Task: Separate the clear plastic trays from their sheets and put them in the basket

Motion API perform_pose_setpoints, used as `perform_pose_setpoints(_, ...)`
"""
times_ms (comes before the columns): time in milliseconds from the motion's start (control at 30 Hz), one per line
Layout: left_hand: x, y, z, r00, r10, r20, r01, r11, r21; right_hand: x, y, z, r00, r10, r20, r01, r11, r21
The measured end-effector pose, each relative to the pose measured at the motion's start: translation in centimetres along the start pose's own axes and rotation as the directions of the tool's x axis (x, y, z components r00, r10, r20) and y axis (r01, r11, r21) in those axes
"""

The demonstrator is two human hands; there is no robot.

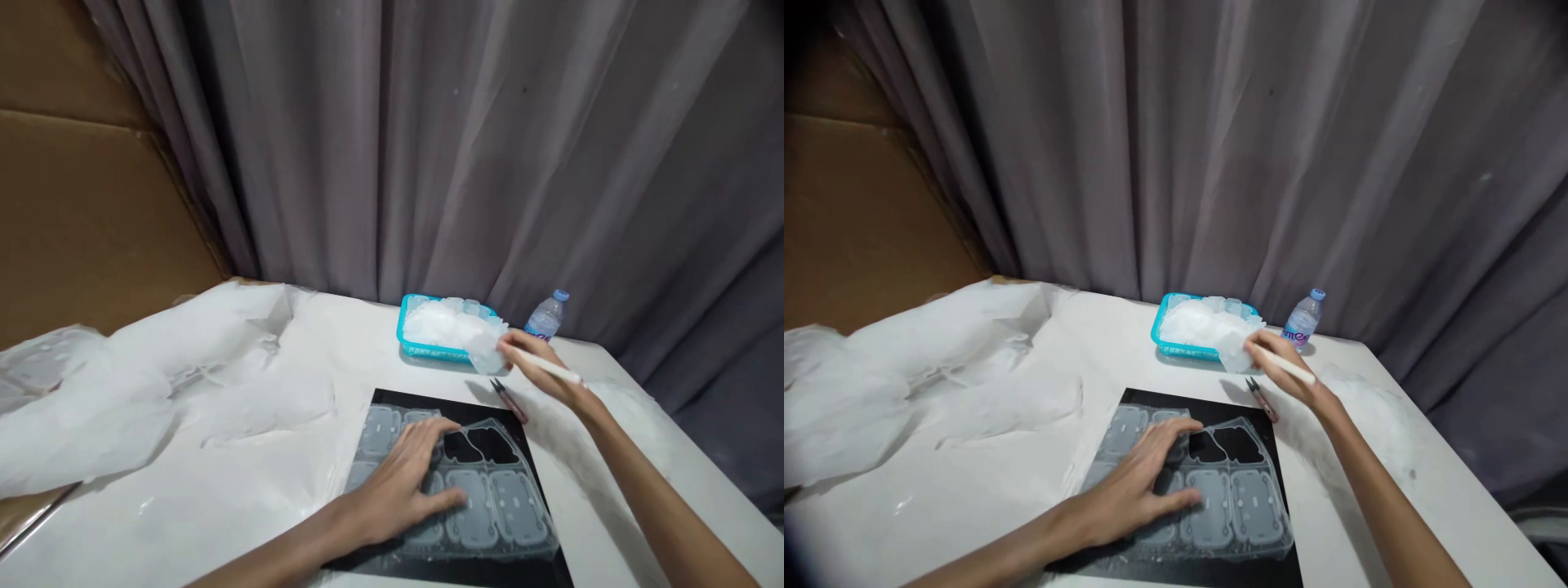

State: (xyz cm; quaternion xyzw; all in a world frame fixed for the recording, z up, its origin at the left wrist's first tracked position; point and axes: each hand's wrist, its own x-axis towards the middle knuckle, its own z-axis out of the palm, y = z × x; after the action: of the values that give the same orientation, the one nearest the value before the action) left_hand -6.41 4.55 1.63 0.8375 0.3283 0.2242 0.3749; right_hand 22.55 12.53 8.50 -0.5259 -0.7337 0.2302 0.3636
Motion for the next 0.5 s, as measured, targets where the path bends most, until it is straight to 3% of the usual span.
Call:
perform_pose_setpoints(167, -2.6, 0.1, -3.1, 0.999, 0.042, -0.005, -0.041, 0.984, 0.171, 6.2, 1.2, 0.0, 0.988, 0.009, -0.151, -0.021, 0.997, -0.078)
perform_pose_setpoints(300, -4.1, -1.3, -4.8, 0.994, 0.063, 0.087, -0.084, 0.963, 0.256, 3.6, 0.2, 2.4, 0.976, -0.045, -0.214, 0.022, 0.994, -0.109)
perform_pose_setpoints(367, -4.2, -2.0, -4.8, 0.992, 0.077, 0.100, -0.102, 0.956, 0.275, 0.1, -1.5, 4.3, 0.989, -0.076, -0.124, 0.066, 0.995, -0.079)
perform_pose_setpoints(500, -3.5, -2.8, -3.4, 0.993, 0.111, 0.027, -0.114, 0.940, 0.321, -6.7, -4.8, 8.0, 0.963, -0.105, 0.249, 0.077, 0.990, 0.118)
